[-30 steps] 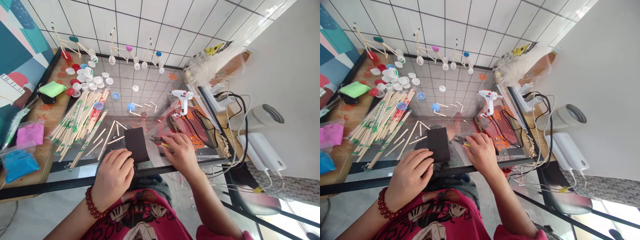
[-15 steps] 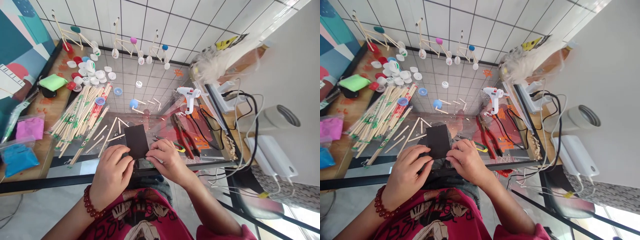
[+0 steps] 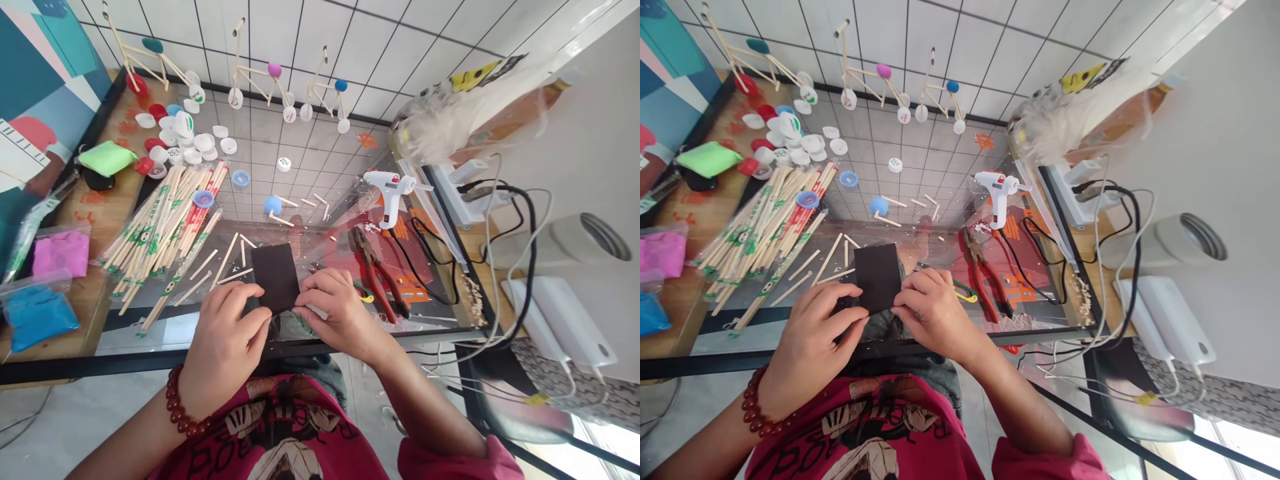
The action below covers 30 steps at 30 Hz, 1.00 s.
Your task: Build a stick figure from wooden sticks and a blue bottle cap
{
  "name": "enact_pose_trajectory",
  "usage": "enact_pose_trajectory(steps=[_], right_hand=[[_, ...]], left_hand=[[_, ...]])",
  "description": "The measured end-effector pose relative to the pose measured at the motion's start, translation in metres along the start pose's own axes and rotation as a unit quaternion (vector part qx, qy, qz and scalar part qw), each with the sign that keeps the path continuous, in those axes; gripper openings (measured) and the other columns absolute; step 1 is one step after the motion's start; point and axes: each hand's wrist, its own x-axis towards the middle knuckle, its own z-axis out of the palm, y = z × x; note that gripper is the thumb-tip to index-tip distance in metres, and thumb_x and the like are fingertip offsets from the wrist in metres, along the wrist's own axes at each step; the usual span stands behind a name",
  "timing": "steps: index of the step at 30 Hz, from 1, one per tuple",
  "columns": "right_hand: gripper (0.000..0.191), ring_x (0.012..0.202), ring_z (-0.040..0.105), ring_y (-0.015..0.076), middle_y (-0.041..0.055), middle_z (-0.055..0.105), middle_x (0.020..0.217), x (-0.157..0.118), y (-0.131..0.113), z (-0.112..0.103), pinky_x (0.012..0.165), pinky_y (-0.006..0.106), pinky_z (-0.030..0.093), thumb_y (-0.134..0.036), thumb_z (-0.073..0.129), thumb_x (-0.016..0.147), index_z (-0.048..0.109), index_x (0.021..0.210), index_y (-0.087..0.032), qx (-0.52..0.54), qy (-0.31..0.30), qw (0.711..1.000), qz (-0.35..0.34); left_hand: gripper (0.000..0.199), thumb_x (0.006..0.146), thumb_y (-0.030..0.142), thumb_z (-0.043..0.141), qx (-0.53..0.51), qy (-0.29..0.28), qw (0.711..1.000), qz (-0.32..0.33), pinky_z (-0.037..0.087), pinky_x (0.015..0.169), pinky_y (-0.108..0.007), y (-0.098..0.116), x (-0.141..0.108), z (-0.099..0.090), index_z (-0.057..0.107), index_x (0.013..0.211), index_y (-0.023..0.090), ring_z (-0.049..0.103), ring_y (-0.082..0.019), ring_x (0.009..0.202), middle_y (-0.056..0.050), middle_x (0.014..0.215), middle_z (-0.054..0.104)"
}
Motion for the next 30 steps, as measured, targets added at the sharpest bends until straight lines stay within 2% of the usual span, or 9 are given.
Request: enact_pose_trajectory(steps=[5, 8, 13, 16, 18, 21, 23, 27, 30], right_hand=[[0.009, 0.089, 0.062, 0.0175, 0.0021, 0.073, 0.098, 0.021, 0.001, -0.018, 0.083, 0.037, 0.041, -0.014, 0.064, 0.089, 0.068, 0.092, -0.021, -0.126, 0.100, 0.971, -0.176], [0.007, 0.087, 0.065, 0.0169, 0.0003, 0.074, 0.096, 0.025, 0.003, -0.033, 0.082, 0.036, 0.045, -0.017, 0.067, 0.086, 0.065, 0.090, -0.023, -0.172, 0.137, 0.944, -0.245], [0.019, 0.072, 0.065, 0.0163, 0.0005, 0.071, 0.082, 0.016, 0.023, -0.047, 0.071, 0.034, 0.049, -0.010, 0.070, 0.077, 0.063, 0.089, -0.024, -0.092, 0.307, 0.938, -0.135], [0.015, 0.074, 0.065, 0.0175, 0.0017, 0.068, 0.083, 0.017, 0.042, -0.044, 0.071, 0.035, 0.051, -0.013, 0.069, 0.080, 0.062, 0.088, -0.024, 0.056, 0.407, 0.911, -0.030], [0.010, 0.074, 0.063, 0.0181, 0.0023, 0.066, 0.081, 0.018, 0.053, -0.040, 0.071, 0.035, 0.051, -0.019, 0.068, 0.083, 0.059, 0.084, -0.023, 0.176, 0.428, 0.887, 0.005], [0.016, 0.066, 0.059, 0.0170, 0.0010, 0.061, 0.074, 0.018, 0.058, -0.038, 0.063, 0.033, 0.049, -0.027, 0.064, 0.086, 0.052, 0.076, -0.024, 0.327, 0.307, 0.893, -0.033], [0.013, 0.063, 0.058, 0.0157, 0.0006, 0.062, 0.072, 0.016, 0.052, -0.037, 0.061, 0.032, 0.047, -0.021, 0.060, 0.085, 0.051, 0.076, -0.024, 0.340, 0.202, 0.916, -0.073], [0.014, 0.072, 0.063, 0.0173, 0.0034, 0.072, 0.083, 0.014, 0.023, -0.033, 0.069, 0.036, 0.045, -0.011, 0.061, 0.078, 0.058, 0.085, -0.023, 0.099, 0.105, 0.970, -0.193], [0.008, 0.076, 0.064, 0.0184, 0.0045, 0.074, 0.090, 0.021, 0.011, -0.032, 0.070, 0.036, 0.044, -0.028, 0.065, 0.083, 0.063, 0.088, -0.022, 0.038, -0.014, 0.978, -0.204]], left_hand=[[0.018, 0.081, 0.006, 0.063, 0.088, 0.052, 0.980, 0.172, 0.053, 0.093, -0.048, -0.010, 0.036, -0.034, 0.070, 0.092, 0.018, 0.064, -0.028, 0.103, -0.010, 0.108, 0.071], [0.025, 0.083, 0.006, 0.061, 0.062, 0.030, 0.980, 0.188, 0.054, 0.095, -0.043, -0.015, 0.051, -0.045, 0.069, 0.104, 0.017, 0.065, -0.025, 0.104, -0.010, 0.112, 0.071], [0.020, 0.087, 0.011, 0.057, 0.082, -0.004, 0.986, 0.148, 0.055, 0.094, -0.043, -0.038, 0.072, -0.037, 0.071, 0.100, 0.017, 0.067, -0.025, 0.100, -0.009, 0.102, 0.073], [0.021, 0.088, 0.016, 0.055, 0.059, 0.013, 0.994, 0.092, 0.055, 0.094, -0.043, -0.061, 0.101, -0.030, 0.071, 0.101, 0.018, 0.067, -0.025, 0.100, -0.008, 0.103, 0.073], [0.023, 0.086, 0.017, 0.056, 0.019, 0.010, 0.998, 0.052, 0.054, 0.096, -0.041, -0.075, 0.124, -0.025, 0.072, 0.102, 0.021, 0.067, -0.024, 0.103, -0.006, 0.106, 0.073], [0.023, 0.083, 0.019, 0.057, -0.037, -0.016, 0.999, 0.013, 0.055, 0.092, -0.037, -0.091, 0.149, -0.016, 0.073, 0.100, 0.021, 0.068, -0.021, 0.094, -0.004, 0.104, 0.074], [0.023, 0.083, 0.020, 0.057, -0.071, -0.035, 0.997, -0.004, 0.056, 0.086, -0.036, -0.098, 0.155, -0.010, 0.073, 0.099, 0.020, 0.068, -0.019, 0.087, -0.005, 0.103, 0.074], [0.026, 0.082, 0.022, 0.057, -0.102, -0.052, 0.993, -0.021, 0.056, 0.084, -0.036, -0.106, 0.156, 0.000, 0.073, 0.102, 0.018, 0.067, -0.019, 0.086, -0.007, 0.106, 0.073], [0.030, 0.081, 0.019, 0.055, -0.113, -0.080, 0.990, -0.015, 0.056, 0.081, -0.035, -0.107, 0.158, 0.001, 0.072, 0.106, 0.017, 0.067, -0.019, 0.088, -0.009, 0.112, 0.071]])
